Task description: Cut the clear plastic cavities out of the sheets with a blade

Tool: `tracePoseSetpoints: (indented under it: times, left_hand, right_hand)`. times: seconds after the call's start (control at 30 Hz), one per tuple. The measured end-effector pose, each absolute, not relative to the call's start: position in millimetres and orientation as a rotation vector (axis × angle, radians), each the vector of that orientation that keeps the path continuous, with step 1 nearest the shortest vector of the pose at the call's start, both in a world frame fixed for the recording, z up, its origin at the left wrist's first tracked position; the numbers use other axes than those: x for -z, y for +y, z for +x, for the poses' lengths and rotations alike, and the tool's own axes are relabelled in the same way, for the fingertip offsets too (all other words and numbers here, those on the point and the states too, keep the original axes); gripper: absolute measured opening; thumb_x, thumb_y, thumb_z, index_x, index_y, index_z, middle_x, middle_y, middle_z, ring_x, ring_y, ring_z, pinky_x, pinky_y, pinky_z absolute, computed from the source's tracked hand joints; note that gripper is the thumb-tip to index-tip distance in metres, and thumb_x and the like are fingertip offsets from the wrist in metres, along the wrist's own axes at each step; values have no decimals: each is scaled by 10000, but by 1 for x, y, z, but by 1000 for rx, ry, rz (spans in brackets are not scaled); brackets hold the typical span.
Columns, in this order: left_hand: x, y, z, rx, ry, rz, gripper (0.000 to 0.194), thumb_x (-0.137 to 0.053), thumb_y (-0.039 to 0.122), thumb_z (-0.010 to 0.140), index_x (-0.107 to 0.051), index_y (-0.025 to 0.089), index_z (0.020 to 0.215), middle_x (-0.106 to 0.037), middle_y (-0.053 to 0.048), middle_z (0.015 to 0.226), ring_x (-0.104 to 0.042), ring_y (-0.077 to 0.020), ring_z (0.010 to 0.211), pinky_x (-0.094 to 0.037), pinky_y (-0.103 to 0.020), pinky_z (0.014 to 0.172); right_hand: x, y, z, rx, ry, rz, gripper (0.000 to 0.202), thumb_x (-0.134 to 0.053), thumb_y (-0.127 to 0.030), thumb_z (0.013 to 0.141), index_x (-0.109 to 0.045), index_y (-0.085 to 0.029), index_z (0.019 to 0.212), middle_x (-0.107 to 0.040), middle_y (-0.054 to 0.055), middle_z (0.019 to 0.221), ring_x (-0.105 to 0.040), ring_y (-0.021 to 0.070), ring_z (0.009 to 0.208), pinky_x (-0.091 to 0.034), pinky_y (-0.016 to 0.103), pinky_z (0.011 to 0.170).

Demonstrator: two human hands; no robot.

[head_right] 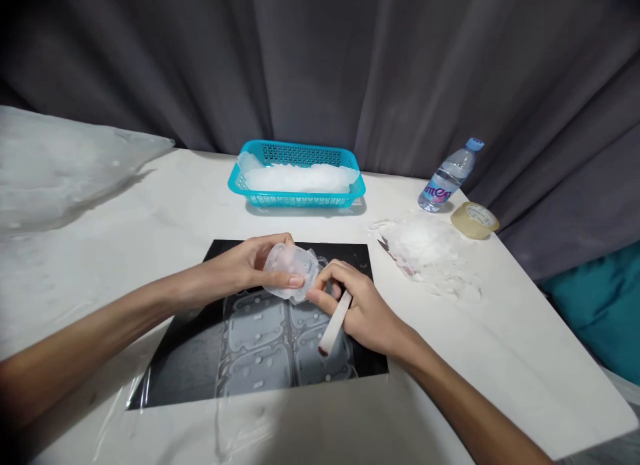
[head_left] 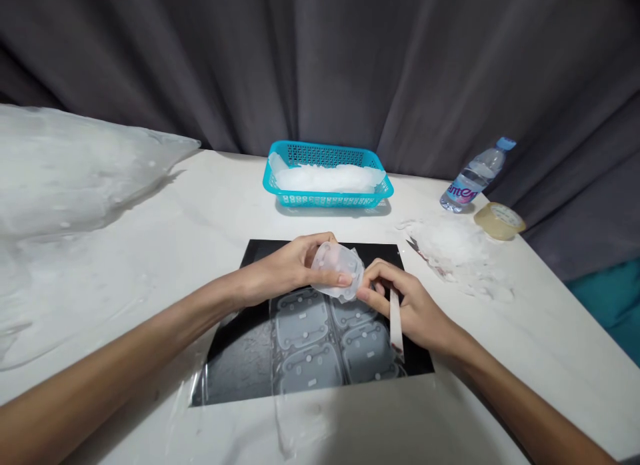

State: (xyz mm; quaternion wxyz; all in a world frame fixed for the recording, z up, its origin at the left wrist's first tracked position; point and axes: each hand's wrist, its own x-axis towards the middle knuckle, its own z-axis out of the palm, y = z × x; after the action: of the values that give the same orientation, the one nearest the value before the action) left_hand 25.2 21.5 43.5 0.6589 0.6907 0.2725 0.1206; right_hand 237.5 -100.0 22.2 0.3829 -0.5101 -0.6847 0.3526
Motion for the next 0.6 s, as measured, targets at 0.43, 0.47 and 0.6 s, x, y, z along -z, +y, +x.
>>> tracePoseSetpoints:
  times: [0.43, 0.47, 0.6]
  left_hand:
    - [-65, 34, -4, 166, 553, 1770, 295, -787, 343, 814, -607, 217, 1011, -588, 18, 805, -544, -175, 751, -408, -227, 618]
    - [-66, 35, -4, 169, 547, 1750, 307, -779, 322, 815, -623, 218, 1059, -620, 4, 850, -567, -189, 797, -439, -235, 662]
    - [-67, 35, 1, 201, 551, 1755, 229, -702, 310, 871, -662, 199, 1067, -644, -26, 919, -582, -207, 868, -473, -256, 750]
  right_hand:
    - [1, -84, 254, -243, -1824, -1579, 131, -523, -172, 964, -470, -238, 864, -539, 15, 851, -527, 211, 829, -394, 350, 752]
    - [2, -83, 255, -245, -1819, -1596, 142, -533, -168, 951, -466, -239, 848, -536, 10, 839, -522, 210, 820, -388, 349, 745]
    - [1, -83, 259, -282, -1851, -1609, 159, -571, -153, 913, -467, -237, 826, -531, 5, 824, -512, 212, 819, -382, 347, 733]
